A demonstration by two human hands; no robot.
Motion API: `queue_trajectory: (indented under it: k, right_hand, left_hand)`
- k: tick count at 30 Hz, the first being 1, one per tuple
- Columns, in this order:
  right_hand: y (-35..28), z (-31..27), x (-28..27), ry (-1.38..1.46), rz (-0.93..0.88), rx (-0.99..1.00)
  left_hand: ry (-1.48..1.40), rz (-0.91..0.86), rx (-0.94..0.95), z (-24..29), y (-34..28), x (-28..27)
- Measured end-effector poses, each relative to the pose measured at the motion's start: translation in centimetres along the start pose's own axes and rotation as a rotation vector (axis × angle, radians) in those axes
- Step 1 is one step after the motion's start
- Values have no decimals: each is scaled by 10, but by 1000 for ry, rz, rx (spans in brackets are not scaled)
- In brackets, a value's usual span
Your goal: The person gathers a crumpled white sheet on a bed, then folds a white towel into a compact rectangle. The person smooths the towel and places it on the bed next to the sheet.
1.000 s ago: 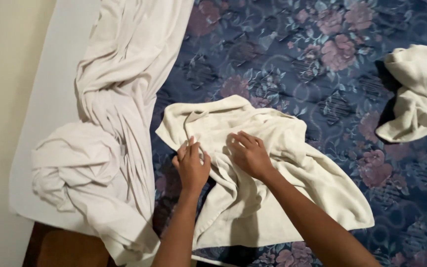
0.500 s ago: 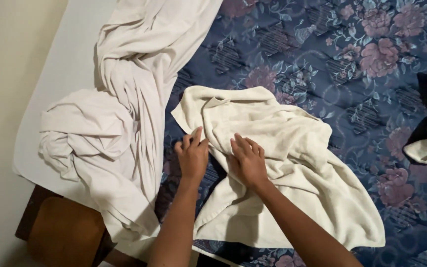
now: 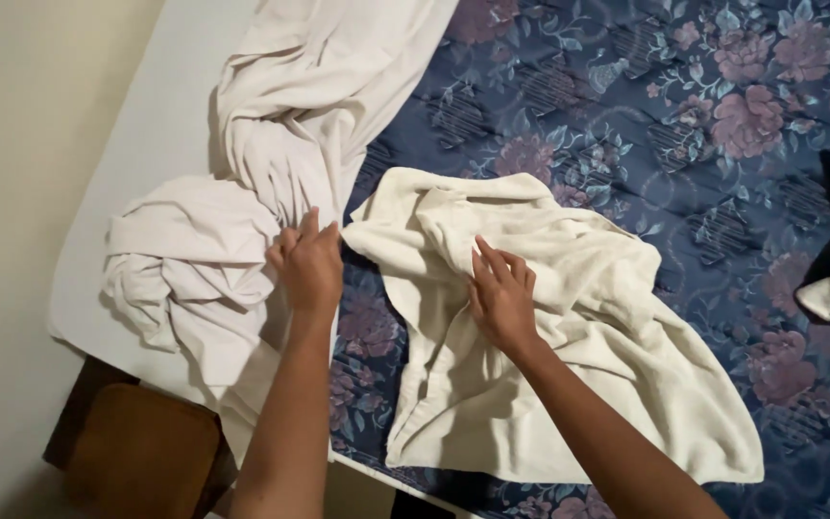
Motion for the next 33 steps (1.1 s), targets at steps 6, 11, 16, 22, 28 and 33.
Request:
queue_trajectory:
  k: [6, 11, 16, 22, 28, 33]
  right_hand:
    - [13, -19, 4, -78, 52, -41]
    - [36, -22, 11, -127, 129, -27]
    - [66, -2, 30, -97, 167, -18]
    - [106, 41, 65, -119, 139, 76]
    - [129, 72, 88, -162, 4, 39]
    - [132, 92, 99, -122, -155, 28]
  left_hand:
    - [-97, 69, 40, -4, -23, 18]
    - [-155, 63, 68, -5, -24, 21]
    - [-135, 54, 151, 6, -3, 28]
    - [-44, -19, 187, 10, 19, 69]
    - [39, -55, 221, 20, 33, 78]
    - [-79, -40, 178, 16, 42, 104]
Point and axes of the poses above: each hand's wrist, its own y-axis towards the middle knuckle, its own x-axis out of the palm, z = x × y, the point moved 1 cm from there along y, towards the middle knuckle, and after that the axes turned 10 degrees about z, right-handed, at the moved point
